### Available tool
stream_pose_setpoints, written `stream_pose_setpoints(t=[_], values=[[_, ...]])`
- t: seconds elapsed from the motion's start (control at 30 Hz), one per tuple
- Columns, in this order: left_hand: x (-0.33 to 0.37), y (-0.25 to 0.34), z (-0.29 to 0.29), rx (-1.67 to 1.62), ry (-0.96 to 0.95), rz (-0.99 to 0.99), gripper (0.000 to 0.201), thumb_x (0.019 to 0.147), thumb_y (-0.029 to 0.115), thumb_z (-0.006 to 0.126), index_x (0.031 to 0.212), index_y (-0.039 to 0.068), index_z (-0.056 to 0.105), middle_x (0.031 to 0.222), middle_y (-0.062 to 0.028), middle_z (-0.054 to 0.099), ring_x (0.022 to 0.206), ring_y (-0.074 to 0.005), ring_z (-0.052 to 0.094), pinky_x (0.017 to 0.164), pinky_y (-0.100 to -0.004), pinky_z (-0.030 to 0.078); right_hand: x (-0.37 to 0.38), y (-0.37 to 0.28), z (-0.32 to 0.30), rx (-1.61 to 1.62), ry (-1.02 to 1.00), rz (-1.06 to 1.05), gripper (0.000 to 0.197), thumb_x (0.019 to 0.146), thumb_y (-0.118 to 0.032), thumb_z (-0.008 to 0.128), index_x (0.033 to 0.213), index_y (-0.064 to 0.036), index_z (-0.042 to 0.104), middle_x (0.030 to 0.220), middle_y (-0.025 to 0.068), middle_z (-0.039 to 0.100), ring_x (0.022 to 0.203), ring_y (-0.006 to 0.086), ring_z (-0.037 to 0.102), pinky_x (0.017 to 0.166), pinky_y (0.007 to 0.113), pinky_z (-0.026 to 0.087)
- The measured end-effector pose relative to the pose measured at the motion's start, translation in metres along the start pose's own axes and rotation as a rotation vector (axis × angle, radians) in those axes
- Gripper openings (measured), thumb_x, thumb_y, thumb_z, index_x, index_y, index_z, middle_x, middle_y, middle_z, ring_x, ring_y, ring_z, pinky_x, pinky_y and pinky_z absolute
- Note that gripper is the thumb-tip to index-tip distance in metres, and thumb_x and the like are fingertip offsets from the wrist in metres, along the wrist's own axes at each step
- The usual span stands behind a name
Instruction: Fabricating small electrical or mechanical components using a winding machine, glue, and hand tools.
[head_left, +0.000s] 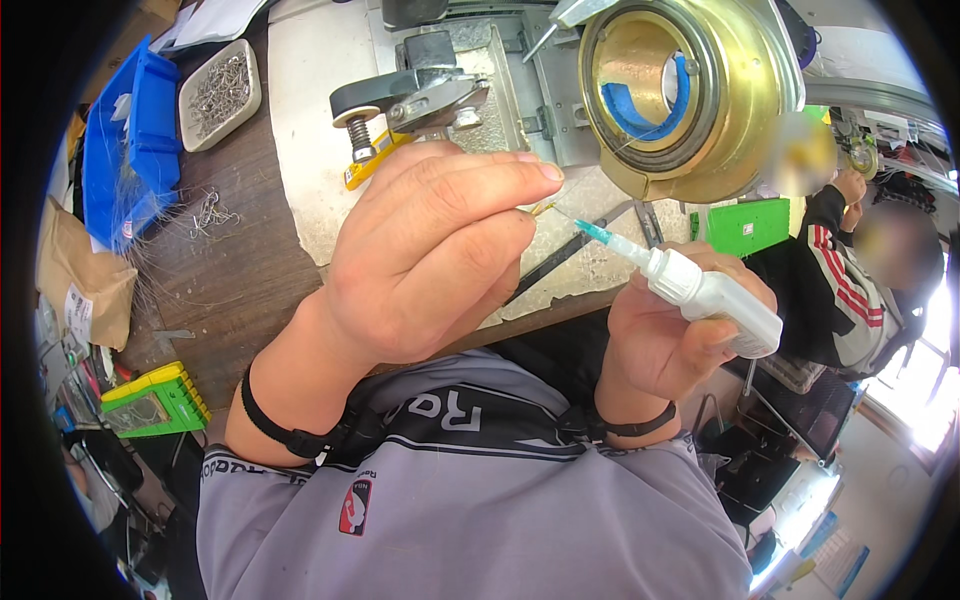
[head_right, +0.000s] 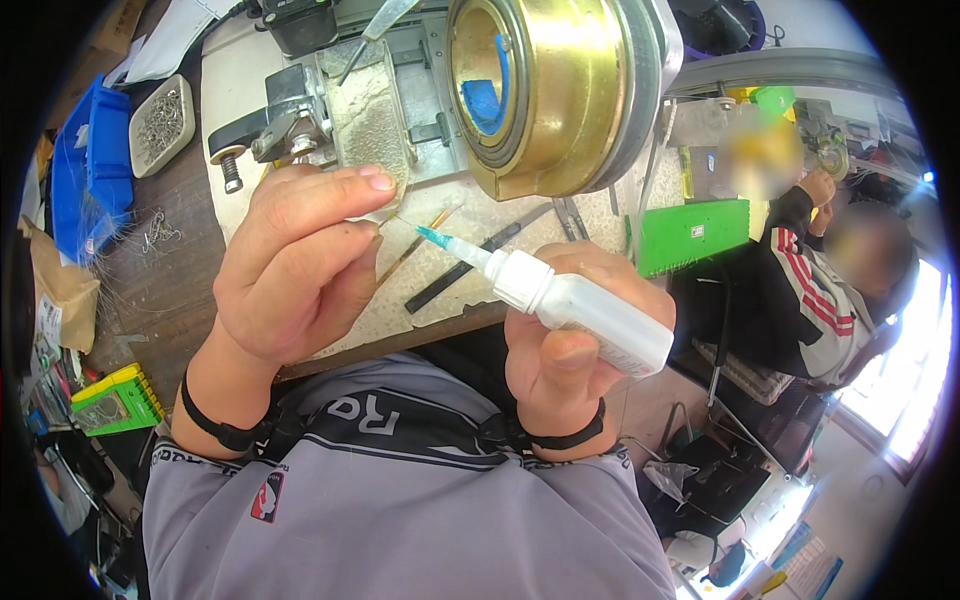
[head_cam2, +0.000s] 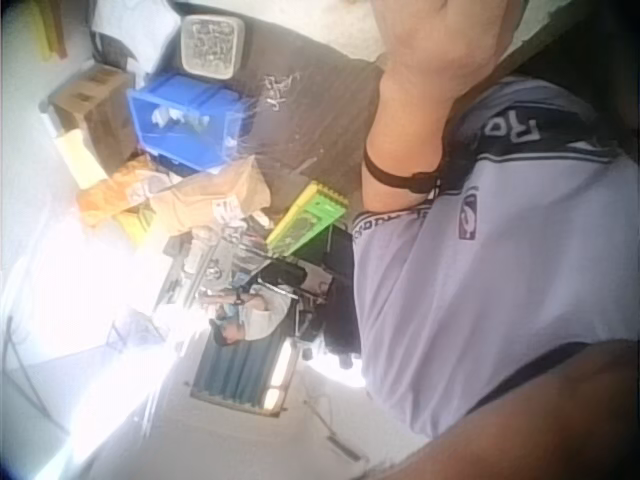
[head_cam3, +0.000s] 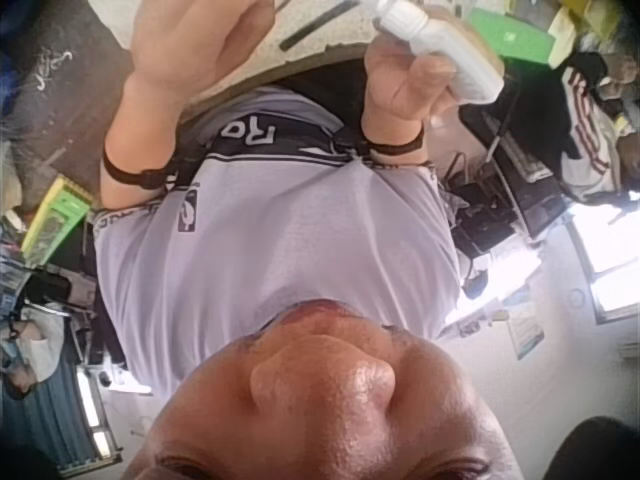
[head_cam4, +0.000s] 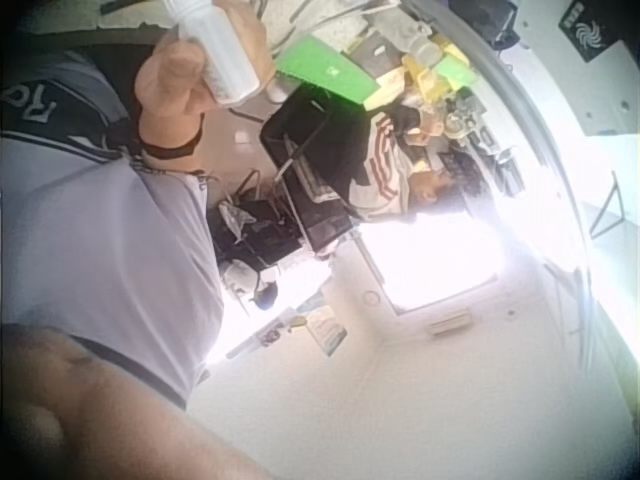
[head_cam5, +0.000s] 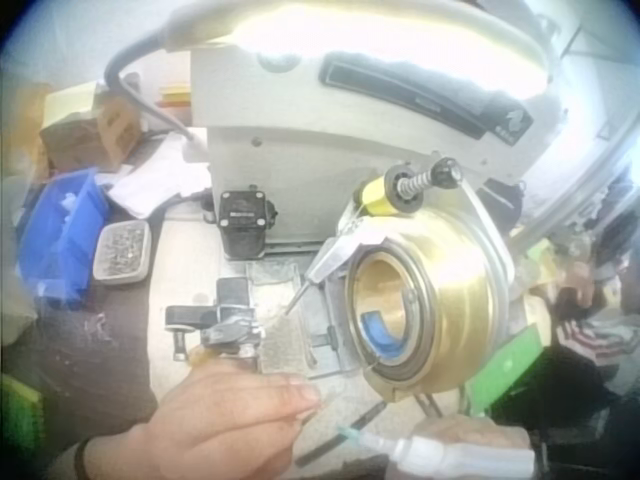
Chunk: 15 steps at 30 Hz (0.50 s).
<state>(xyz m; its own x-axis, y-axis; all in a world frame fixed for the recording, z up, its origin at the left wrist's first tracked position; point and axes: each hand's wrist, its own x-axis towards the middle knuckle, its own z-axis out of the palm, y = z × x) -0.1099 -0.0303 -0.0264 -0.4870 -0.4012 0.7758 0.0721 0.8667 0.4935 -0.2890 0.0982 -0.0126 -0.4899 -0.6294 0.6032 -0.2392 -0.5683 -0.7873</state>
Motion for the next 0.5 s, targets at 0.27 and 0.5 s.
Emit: stream_pose_setpoints(t=[0.27, 0.5], values=[[-0.001, 0.000, 0.000, 0.008, 0.005, -0.007, 0.025, 0.076, -0.011, 0.071, 0.098, -0.002, 0.062, 0.114, -0.0214, 0.070, 0.098, -0.0335, 0.070, 0.080, -0.0404, 0.054, 0.002, -0.010, -0.007, 0.003, 0.035, 0.059, 0.043, 0.098, -0.039, 0.067, 0.116, -0.0027, 0.051, 0.096, 0.0133, 0.064, 0.085, 0.0228, 0.065, 0.072, 0.033, 0.054], [0.004, 0.003, -0.002, 0.011, -0.017, -0.045, 0.021, 0.077, -0.013, 0.069, 0.094, -0.003, 0.062, 0.112, -0.0214, 0.071, 0.097, -0.0347, 0.069, 0.081, -0.0415, 0.054, 0.027, -0.017, -0.043, -0.089, 0.241, -0.131, 0.039, 0.097, -0.036, 0.070, 0.108, -0.0029, 0.052, 0.095, 0.0092, 0.062, 0.084, 0.0191, 0.063, 0.069, 0.030, 0.053]])
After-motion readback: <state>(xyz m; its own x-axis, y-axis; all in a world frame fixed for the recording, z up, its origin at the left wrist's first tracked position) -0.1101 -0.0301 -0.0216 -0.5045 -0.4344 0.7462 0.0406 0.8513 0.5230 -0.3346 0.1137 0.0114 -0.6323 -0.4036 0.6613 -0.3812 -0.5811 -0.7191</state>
